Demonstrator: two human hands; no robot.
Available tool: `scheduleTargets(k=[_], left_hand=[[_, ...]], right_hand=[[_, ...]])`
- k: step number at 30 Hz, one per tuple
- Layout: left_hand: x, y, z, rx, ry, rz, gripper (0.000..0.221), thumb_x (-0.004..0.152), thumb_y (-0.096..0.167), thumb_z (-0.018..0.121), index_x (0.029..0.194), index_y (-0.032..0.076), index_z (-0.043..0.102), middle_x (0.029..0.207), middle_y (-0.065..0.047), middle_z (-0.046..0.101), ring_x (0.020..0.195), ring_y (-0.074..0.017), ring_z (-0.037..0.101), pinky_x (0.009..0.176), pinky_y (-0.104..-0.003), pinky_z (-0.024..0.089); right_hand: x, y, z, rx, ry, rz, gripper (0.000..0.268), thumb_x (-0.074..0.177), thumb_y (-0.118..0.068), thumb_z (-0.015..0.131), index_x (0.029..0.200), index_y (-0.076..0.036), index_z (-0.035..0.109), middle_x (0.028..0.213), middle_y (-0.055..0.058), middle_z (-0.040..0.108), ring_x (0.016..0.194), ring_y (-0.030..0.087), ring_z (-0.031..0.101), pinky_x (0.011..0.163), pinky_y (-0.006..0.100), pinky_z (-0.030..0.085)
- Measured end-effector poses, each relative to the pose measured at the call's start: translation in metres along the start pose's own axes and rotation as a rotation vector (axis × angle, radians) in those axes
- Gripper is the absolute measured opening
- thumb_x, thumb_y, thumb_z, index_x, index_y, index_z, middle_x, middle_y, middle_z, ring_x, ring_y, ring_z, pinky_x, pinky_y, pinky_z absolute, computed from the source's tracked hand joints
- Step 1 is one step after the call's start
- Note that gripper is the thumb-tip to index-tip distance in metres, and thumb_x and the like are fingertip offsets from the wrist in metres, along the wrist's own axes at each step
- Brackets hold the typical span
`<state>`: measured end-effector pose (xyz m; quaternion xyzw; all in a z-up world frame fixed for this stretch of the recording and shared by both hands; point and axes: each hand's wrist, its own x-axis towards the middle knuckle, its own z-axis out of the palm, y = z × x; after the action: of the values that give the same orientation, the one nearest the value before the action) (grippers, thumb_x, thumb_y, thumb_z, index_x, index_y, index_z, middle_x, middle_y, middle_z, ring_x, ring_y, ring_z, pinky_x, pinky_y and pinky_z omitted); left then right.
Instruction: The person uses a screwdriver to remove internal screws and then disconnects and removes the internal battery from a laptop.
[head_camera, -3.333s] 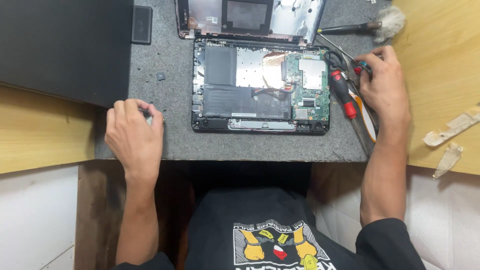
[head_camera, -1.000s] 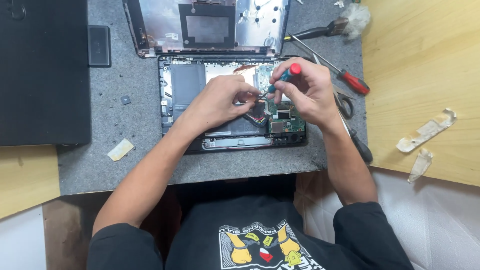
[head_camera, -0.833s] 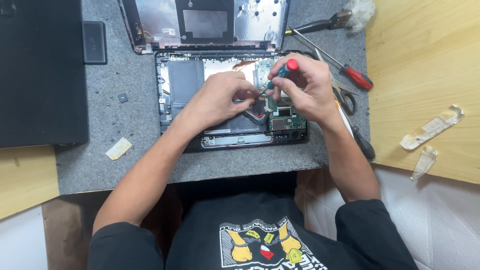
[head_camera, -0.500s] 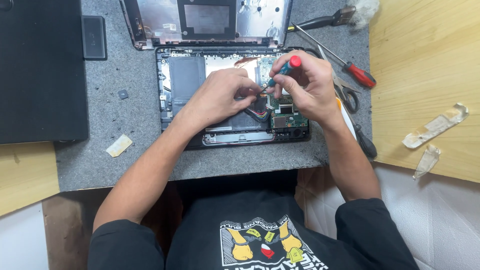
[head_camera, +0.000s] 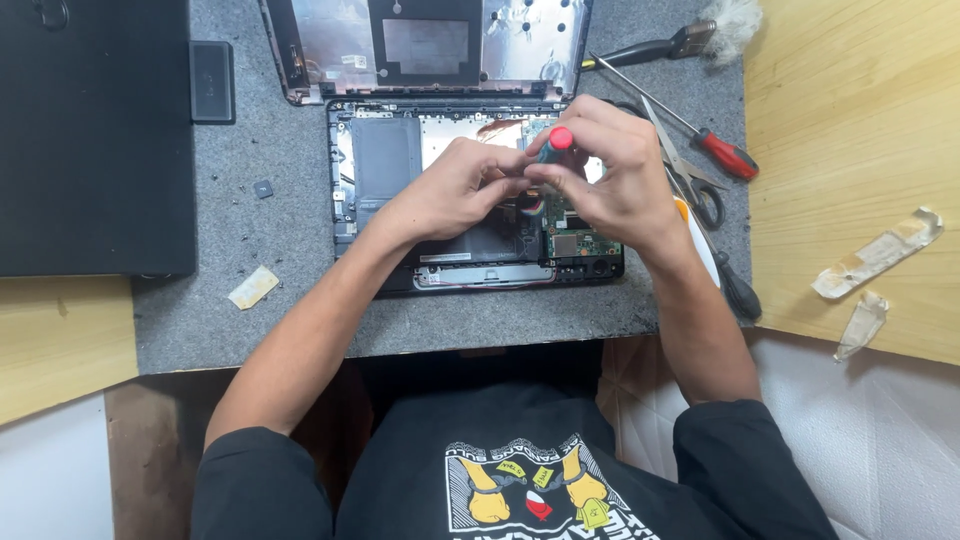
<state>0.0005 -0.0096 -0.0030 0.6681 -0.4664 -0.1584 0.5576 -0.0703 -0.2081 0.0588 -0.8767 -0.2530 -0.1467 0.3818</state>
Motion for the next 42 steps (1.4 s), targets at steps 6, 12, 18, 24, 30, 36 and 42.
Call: scheduleTargets(k=[6,12,18,24,30,36,42], left_hand=[[0.005,0.004,0.006,-0.028,0.09,-0.099,0.017,0.093,0.008,0.076,0.109,0.01,0.078,0.102,-0.008,0.081,0.088,-0.0134,0.078,0.082,-0.027,0.061],[0.008,-0.003,0.012,-0.044,0.221,-0.056,0.022,0.082,0.008,0.09,0.086,0.008,0.068,0.084,-0.006,0.078,0.077,-0.0132,0.079,0.073,-0.024,0.065],[0.008,0.013,0.005,-0.187,0.117,-0.104,0.036,0.092,0.008,0.076,0.127,0.01,0.066,0.123,-0.007,0.073,0.106,-0.0163,0.074,0.089,-0.036,0.069],[0.018,0.011,-0.002,-0.053,0.149,-0.215,0.047,0.076,0.019,0.101,0.071,0.016,0.055,0.073,0.003,0.063,0.062,-0.008,0.055,0.059,-0.024,0.046],[0.026,0.004,0.008,0.125,0.205,-0.174,0.048,0.065,0.012,0.081,0.062,0.018,0.034,0.059,0.008,0.04,0.064,-0.0076,0.033,0.057,-0.029,0.025],[0.015,0.022,-0.011,-0.395,-0.089,-0.147,0.033,0.098,-0.005,0.059,0.108,0.016,0.035,0.102,-0.015,0.078,0.093,-0.0193,0.077,0.083,-0.033,0.063],[0.016,0.014,-0.012,-0.256,-0.057,0.023,0.029,0.089,-0.014,0.047,0.101,0.005,0.065,0.091,-0.007,0.071,0.083,-0.016,0.071,0.08,-0.028,0.061]], right_hand=[[-0.001,0.0,-0.009,0.084,-0.131,0.039,0.015,0.103,0.0,0.07,0.118,0.002,0.072,0.107,0.014,0.065,0.096,0.025,0.064,0.085,0.034,0.053],[-0.009,0.001,0.008,0.017,0.065,-0.026,0.034,0.099,-0.024,0.079,0.12,0.0,0.07,0.108,0.016,0.06,0.098,0.028,0.06,0.086,0.037,0.049],[-0.013,-0.001,0.01,-0.031,0.125,-0.022,0.045,0.098,0.008,0.079,0.137,0.005,0.057,0.112,0.018,0.072,0.111,0.033,0.071,0.109,0.044,0.056],[-0.02,-0.001,0.013,0.017,0.083,0.017,0.044,0.09,0.012,0.073,0.132,0.004,0.061,0.113,0.016,0.068,0.09,0.026,0.053,0.081,0.037,0.047],[-0.014,-0.001,0.023,-0.037,0.177,-0.013,0.021,0.103,-0.016,0.078,0.107,0.003,0.072,0.095,0.013,0.057,0.078,0.023,0.053,0.07,0.034,0.046],[-0.019,0.005,0.014,0.106,0.178,0.062,0.052,0.101,0.02,0.07,0.144,0.003,0.045,0.11,0.02,0.065,0.097,0.028,0.07,0.077,0.031,0.051],[-0.021,0.0,0.015,0.273,0.107,0.069,0.041,0.105,0.018,0.062,0.136,0.001,0.041,0.114,0.024,0.063,0.111,0.036,0.075,0.084,0.036,0.063]])
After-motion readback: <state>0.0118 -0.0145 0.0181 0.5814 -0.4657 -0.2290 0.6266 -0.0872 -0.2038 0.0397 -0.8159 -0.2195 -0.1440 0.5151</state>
